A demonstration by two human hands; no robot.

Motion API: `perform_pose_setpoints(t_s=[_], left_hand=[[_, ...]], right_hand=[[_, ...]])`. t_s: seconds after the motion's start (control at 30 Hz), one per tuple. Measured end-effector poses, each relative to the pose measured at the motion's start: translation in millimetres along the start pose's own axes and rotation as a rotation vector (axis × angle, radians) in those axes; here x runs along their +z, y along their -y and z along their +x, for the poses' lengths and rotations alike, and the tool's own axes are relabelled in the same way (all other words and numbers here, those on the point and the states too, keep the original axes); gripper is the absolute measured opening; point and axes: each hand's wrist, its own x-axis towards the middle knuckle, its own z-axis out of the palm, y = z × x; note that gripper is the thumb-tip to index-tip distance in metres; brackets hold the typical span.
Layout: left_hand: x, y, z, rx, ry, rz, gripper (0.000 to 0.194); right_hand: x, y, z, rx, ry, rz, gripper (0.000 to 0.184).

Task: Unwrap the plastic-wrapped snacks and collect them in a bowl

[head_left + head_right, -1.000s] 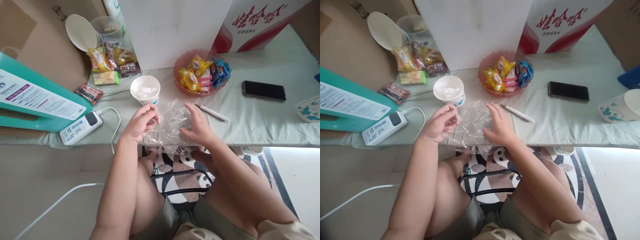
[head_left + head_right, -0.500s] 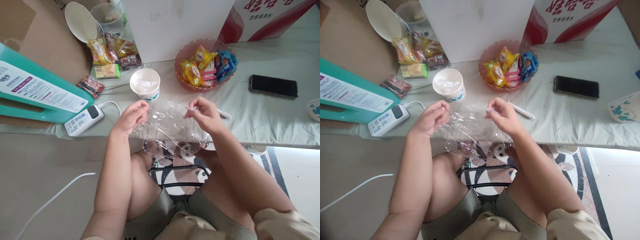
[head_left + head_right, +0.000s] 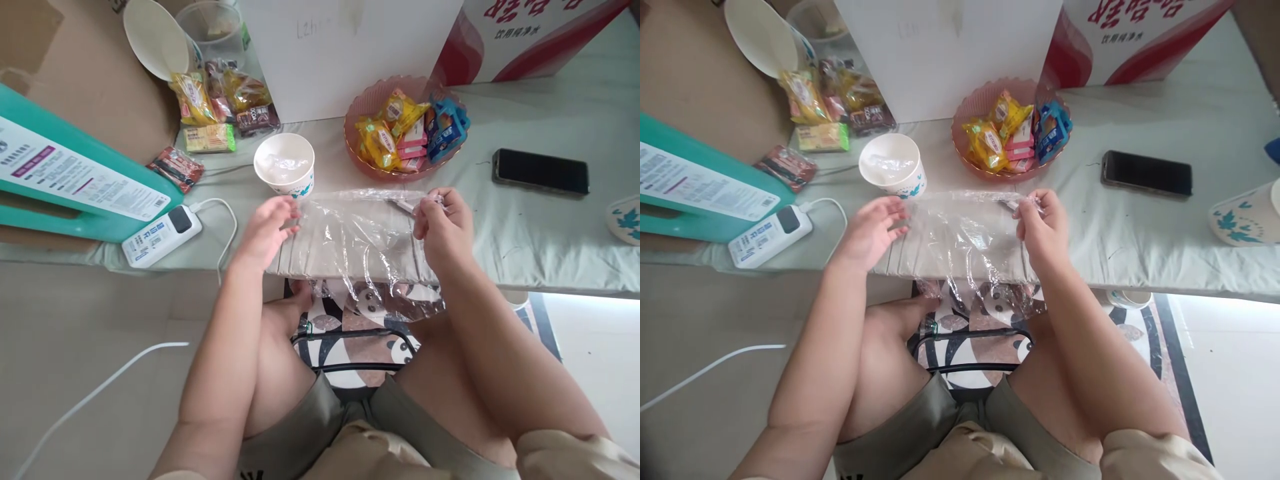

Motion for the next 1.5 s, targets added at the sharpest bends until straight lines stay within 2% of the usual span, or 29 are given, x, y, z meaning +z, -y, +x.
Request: perform_pose_setpoints(t_s=[0.1,0.17,0.3,0.37,0.43,0.5,0.57,0.63,0.73,0.83,0.9,0.93,1.0,1.07,1.13,1.23,1.33,1.5], left_hand=[[12.1,12,-3,-0.073,-0.083,0.27,0.059],[14.3,14,-2,-0.057,-0.089,0.328,0.055],[4.3,5,3,0.203,-0.096,0.101,0.046],[-2.3,-2,1,0.262,-0.053,-0.017,0.044],[-5.4,-6,-2,0.201,0.061,-0.044,0.045],[-4.1,-7,-7,0.092,0.182,0.023,0.044],[-0.2,-5,-10,0.014,0.224,0.109,0.04],[3.2,-4,-9,0.002,0.165,0.13,0.038],[3.9,-3,-6,0.096,0.006,0.066,0.039],[0.5,-5,-3,0.195,-0.051,0.055,0.039],[-2.4,-7,-3,0.198,-0.033,0.053,0.041],[-3.8,-8,-3,0.169,-0.004,0.056,0.043],[-6.2,-9,-5,0.046,0.097,0.115,0.051],[-7.9,-10,-7,-0.1,0.202,0.245,0.05],[-9.0,-9,-8,-0.159,0.202,0.335,0.041],[-11.4,-8,-7,-0.094,0.113,0.305,0.031],[-15.9,-10,-6,-0.033,0.125,0.251,0.031],[-23.1,-15,-10,0.015,0.116,0.175,0.028]], right_hand=[[5,1,-1,-0.018,0.028,-0.03,0.029],[6,1,-2,-0.027,0.038,-0.061,0.027],[0,0,-3,-0.086,0.03,-0.16,0.023],[-3,0,-3,-0.14,-0.006,-0.185,0.023],[-6,0,-4,-0.163,-0.027,-0.182,0.027],[-7,-1,-4,-0.159,-0.022,-0.17,0.032],[-8,-1,-3,-0.164,-0.02,-0.158,0.036],[-9,-1,-1,-0.18,-0.047,-0.134,0.036],[-11,2,1,-0.164,-0.038,-0.032,0.04],[-10,4,-3,-0.064,0.183,0.024,0.048],[-7,3,-6,-0.001,0.337,-0.045,0.042],[-5,3,-8,0.015,0.369,-0.095,0.036],[-2,1,-9,0.024,0.344,-0.17,0.027],[-2,-1,-8,0.013,0.262,-0.192,0.024],[-3,-3,-6,-0.003,0.232,-0.22,0.024],[-9,-5,-5,-0.088,0.331,-0.38,0.029],[-13,-6,-6,-0.154,0.351,-0.494,0.012],[-14,-3,-5,0.017,0.242,-0.204,0.02]])
